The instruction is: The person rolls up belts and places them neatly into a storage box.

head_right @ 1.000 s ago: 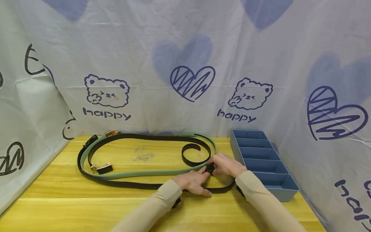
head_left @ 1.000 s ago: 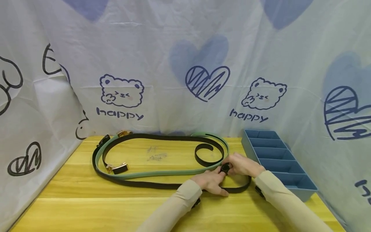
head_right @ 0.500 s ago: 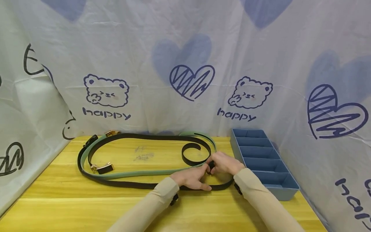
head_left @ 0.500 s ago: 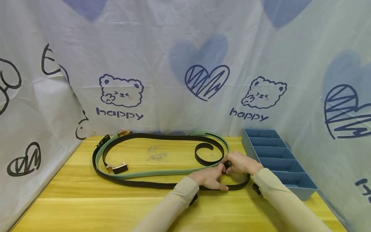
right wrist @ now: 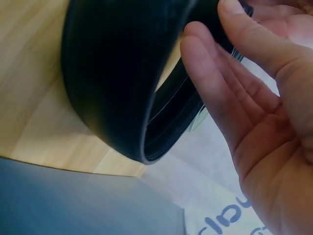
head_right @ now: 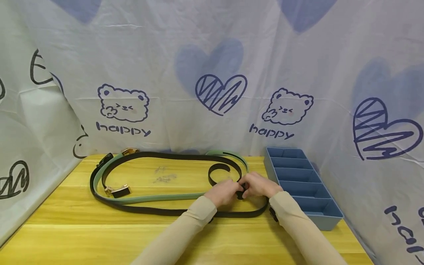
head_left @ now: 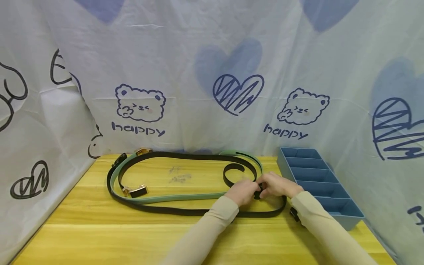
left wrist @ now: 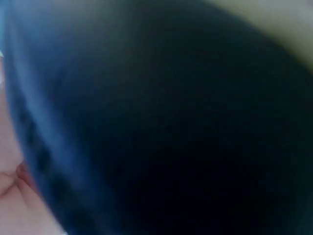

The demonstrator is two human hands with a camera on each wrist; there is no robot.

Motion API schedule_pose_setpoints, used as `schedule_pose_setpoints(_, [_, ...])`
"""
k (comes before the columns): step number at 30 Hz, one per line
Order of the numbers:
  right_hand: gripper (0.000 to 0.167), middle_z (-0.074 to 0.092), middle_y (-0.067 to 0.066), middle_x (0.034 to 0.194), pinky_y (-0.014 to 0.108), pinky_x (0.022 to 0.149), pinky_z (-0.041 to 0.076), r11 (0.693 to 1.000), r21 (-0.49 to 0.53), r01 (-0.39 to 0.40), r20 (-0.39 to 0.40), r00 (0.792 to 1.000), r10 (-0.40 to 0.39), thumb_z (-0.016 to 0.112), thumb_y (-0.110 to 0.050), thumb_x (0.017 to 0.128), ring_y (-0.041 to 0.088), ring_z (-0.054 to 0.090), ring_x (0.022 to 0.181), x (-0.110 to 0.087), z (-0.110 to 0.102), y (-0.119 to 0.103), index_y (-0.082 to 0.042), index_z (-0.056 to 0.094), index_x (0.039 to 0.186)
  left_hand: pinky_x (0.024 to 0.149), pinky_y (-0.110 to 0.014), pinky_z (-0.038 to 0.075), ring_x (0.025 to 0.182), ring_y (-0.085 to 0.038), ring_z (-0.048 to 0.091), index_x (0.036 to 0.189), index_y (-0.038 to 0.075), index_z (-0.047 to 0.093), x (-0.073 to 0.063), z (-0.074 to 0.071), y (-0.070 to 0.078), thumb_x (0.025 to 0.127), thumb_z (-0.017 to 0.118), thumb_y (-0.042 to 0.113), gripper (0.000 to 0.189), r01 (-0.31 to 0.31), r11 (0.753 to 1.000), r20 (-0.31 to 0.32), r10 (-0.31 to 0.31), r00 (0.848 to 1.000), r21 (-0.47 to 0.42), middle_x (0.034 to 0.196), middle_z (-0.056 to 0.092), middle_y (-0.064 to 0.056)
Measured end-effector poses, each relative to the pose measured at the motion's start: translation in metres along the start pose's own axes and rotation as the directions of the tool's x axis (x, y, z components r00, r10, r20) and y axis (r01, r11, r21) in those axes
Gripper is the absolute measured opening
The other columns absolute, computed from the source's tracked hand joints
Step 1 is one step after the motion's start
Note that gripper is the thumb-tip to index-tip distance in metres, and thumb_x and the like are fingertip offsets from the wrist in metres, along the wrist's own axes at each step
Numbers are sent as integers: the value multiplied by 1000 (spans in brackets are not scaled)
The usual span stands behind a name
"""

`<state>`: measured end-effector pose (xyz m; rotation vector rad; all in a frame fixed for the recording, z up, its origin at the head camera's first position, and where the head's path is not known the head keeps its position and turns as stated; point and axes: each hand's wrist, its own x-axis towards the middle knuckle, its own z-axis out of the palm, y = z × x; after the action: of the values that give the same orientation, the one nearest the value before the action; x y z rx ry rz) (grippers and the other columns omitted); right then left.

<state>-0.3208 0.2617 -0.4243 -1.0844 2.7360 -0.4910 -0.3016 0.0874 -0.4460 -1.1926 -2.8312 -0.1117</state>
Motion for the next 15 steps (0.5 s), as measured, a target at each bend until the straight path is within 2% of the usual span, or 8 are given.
schedule_pose_setpoints(2, [14,64,-5,72,20,57,43,1000,18,2,4,1000,-2,83,-10,76,2,49,60,0,0,2,-13,71,82,74,-19,51,85,-9,66,104,25,76,5,0,-1,90,71,14,18,0,1000,-17,0,1000,24,95,73,8])
schedule_pose_setpoints(5, [15,65,-5,71,20,56,44,999,30,12,0,1000,-12,84,-12,75,1,50,59,0,0,6,-12,70,80,75,-18,51,86,-8,67,101,26,77,11,-1,-2,85,77,18,18,-14,999,-4,14,1000,40,97,74,10])
schedule_pose_setpoints(10, [15,68,-4,72,21,57,47,999,42,10,10,1000,-11,85,-14,75,0,53,60,0,-1,11,-12,72,81,66,-16,49,78,-6,65,85,25,79,18,-4,-2,83,78,21,4,-42,999,36,41,998,17,84,73,10])
schedule_pose_setpoints(15, [15,68,-2,77,21,60,48,997,77,-28,41,999,25,83,-10,76,7,57,64,-1,-5,14,-12,71,85,66,-16,48,76,-5,65,85,26,78,24,-3,-2,81,79,26,4,-32,999,49,31,998,9,82,72,11])
